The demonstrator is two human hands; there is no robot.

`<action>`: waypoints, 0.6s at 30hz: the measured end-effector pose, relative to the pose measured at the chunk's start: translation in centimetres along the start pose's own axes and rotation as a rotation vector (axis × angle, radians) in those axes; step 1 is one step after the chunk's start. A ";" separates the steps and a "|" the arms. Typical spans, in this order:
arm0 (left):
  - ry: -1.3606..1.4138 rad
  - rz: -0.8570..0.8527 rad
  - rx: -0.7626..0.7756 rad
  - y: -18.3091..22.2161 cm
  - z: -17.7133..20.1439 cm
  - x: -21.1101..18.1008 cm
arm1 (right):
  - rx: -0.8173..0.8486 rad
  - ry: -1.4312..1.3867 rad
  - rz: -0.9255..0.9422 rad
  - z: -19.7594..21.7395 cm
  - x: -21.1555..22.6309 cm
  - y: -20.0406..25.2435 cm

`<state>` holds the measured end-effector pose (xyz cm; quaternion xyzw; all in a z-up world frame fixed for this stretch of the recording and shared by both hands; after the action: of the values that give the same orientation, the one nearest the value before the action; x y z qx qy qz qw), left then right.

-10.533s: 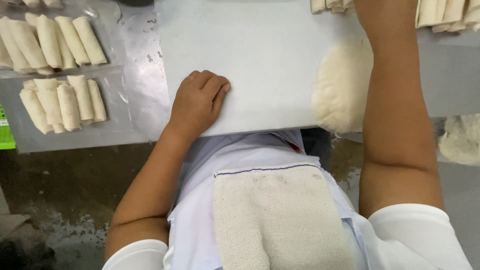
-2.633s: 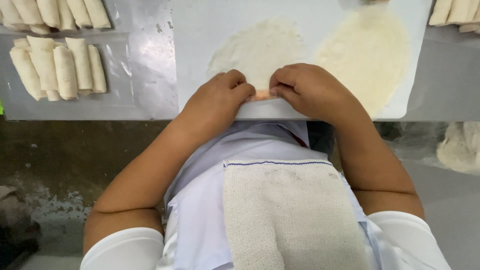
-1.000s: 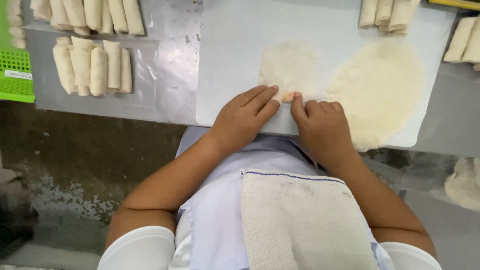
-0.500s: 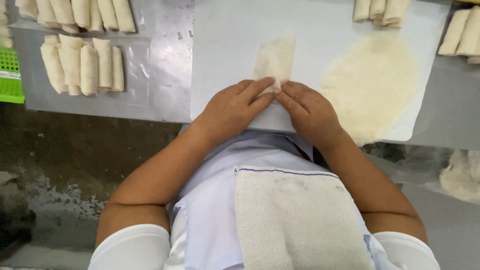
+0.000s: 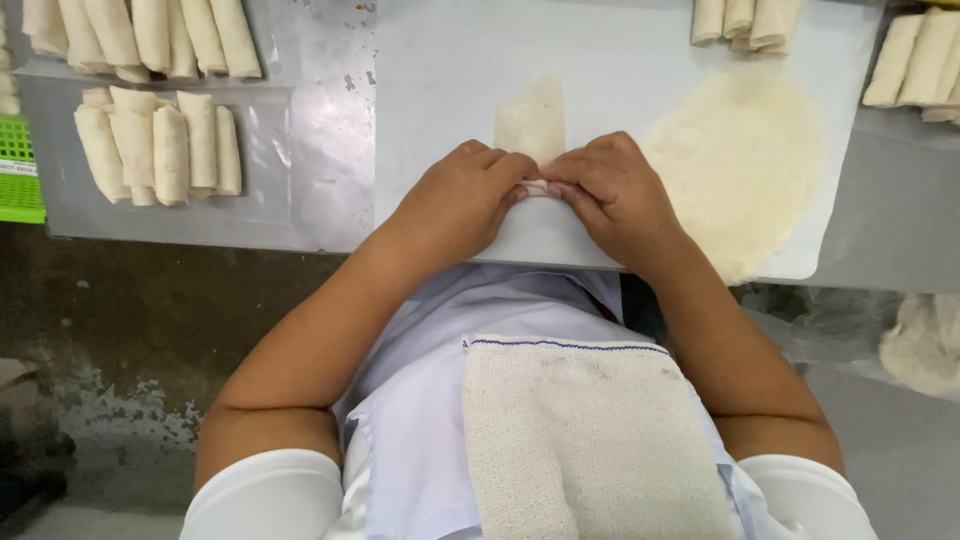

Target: Manually rolling spring rolls on a production line, including adding filling and folding the wrappers.

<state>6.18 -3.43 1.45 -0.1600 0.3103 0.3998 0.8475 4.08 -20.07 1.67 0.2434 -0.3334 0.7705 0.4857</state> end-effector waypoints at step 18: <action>-0.380 -0.352 -0.507 1.6 -1.2 -1.1 | 0.220 0.167 0.108 0.3 -0.3 -5.7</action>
<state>3.95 -3.70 1.23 -0.3391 0.0060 0.3345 0.8793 9.42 -18.67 3.25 0.2117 -0.2180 0.8450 0.4400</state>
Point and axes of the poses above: each hand's wrist, its own y-axis away from the middle knuckle, its own z-axis out of the back of the hand, x = y × z, the point moved 6 cm from there along -y, towards the middle knuckle, and after that the axes turned 6 degrees about -x, right-handed, at the moved point
